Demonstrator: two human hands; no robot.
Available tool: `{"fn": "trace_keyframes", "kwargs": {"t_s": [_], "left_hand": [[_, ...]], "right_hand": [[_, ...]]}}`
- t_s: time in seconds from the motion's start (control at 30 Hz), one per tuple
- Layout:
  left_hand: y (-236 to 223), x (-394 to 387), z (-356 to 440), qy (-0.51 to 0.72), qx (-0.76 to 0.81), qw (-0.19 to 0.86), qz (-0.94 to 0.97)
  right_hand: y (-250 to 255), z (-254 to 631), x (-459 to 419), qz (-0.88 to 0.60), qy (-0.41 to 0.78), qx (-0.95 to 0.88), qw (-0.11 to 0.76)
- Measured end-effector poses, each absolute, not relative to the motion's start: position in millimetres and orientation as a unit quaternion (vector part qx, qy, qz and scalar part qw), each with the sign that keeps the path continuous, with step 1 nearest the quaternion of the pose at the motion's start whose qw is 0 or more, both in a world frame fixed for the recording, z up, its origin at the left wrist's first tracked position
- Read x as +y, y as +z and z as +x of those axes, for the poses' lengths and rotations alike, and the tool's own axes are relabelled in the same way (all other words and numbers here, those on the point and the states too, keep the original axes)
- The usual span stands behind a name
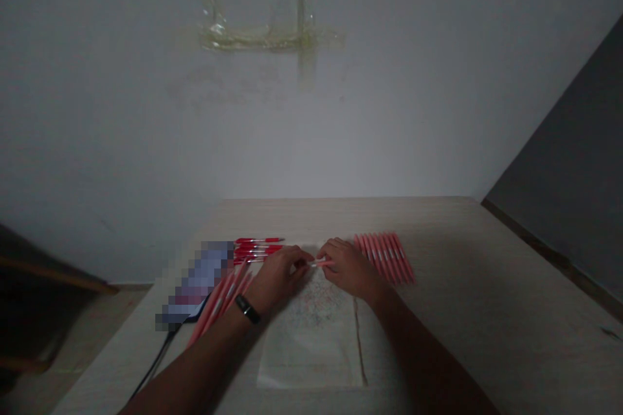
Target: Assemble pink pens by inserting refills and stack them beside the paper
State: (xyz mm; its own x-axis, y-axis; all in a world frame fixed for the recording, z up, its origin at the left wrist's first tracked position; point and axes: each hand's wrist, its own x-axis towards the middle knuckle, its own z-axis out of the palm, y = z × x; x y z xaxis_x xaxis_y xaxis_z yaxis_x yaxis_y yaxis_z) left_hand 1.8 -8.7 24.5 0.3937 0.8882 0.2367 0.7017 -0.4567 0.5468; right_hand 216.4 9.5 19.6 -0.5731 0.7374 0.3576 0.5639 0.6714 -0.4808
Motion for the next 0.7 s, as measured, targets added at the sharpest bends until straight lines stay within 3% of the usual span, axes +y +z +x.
{"fn": "trace_keyframes", "kwargs": {"t_s": [0.7], "left_hand": [[19.7,-7.0,-0.3,0.241,0.523,0.181,0.798]], "right_hand": [[28.4,221.8,11.2,-0.393,0.05,-0.87,0.293]]}}
